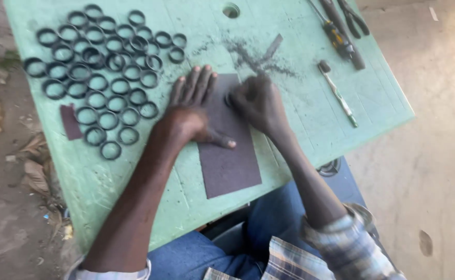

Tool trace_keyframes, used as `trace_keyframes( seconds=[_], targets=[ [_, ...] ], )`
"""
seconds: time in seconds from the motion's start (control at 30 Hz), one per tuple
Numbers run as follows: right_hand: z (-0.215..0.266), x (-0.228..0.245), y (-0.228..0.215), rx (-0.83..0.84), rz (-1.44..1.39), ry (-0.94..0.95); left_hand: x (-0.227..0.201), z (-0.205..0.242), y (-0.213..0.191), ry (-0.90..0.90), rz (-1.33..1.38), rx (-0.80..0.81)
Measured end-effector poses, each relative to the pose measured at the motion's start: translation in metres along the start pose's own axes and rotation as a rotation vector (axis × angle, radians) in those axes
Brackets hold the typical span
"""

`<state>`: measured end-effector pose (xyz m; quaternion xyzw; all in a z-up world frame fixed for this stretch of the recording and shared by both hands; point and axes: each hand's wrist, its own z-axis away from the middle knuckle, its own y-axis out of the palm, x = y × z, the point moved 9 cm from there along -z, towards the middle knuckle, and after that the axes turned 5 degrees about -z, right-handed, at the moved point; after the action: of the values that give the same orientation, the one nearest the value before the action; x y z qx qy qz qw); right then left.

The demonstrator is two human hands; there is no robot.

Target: Sanding small black plastic rings using a piece of sandpaper on a table.

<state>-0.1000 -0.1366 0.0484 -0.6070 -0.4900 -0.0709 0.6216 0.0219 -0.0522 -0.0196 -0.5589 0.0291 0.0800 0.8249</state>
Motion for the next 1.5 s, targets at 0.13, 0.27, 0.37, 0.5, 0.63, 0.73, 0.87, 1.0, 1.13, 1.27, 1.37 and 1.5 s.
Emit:
trace_keyframes(
  seconds=[0.13,0.27,0.37,0.5,0.63,0.73,0.87,1.0,1.13,1.27,1.37,1.5],
  targets=[
    [0.011,0.016,0.009,0.11,-0.025,-0.138,0.007,-0.001,0.009,-0.009,0.005,0.013],
    [0.009,-0.002,-0.003,0.001,-0.023,0.007,-0.002,-0.003,0.009,0.02,0.013,-0.016],
    [0.006,0.012,0.001,0.078,-0.01,-0.101,0.005,-0.008,0.007,0.005,-0.001,-0.007],
    [0.01,-0.001,-0.005,-0.008,-0.054,0.084,0.002,-0.005,0.015,0.026,0.014,-0.012],
    [0.002,0.015,0.006,0.087,0.025,-0.133,0.004,-0.009,0.005,0.009,-0.005,-0.023],
    [0.007,0.011,0.01,0.154,0.007,-0.061,0.001,-0.004,0.01,-0.002,0.008,0.002],
    [0.006,0.013,0.002,0.075,-0.027,-0.173,0.001,-0.007,0.006,-0.001,0.005,0.003],
    [0.003,0.007,0.012,0.152,-0.05,-0.181,0.002,-0.006,0.008,-0.002,0.018,0.012],
    [0.004,0.021,-0.007,-0.01,-0.037,-0.149,0.003,-0.006,0.009,0.004,0.013,-0.007],
    [0.011,0.019,0.006,0.148,0.001,-0.168,0.005,-0.008,0.011,0.016,0.042,-0.005],
    [0.013,0.013,-0.004,0.008,0.016,-0.153,-0.002,-0.003,0.017,0.023,0.052,-0.005],
    [0.008,0.032,0.001,0.115,-0.035,-0.245,0.008,-0.007,0.003,0.007,0.024,-0.005]
  ],
)
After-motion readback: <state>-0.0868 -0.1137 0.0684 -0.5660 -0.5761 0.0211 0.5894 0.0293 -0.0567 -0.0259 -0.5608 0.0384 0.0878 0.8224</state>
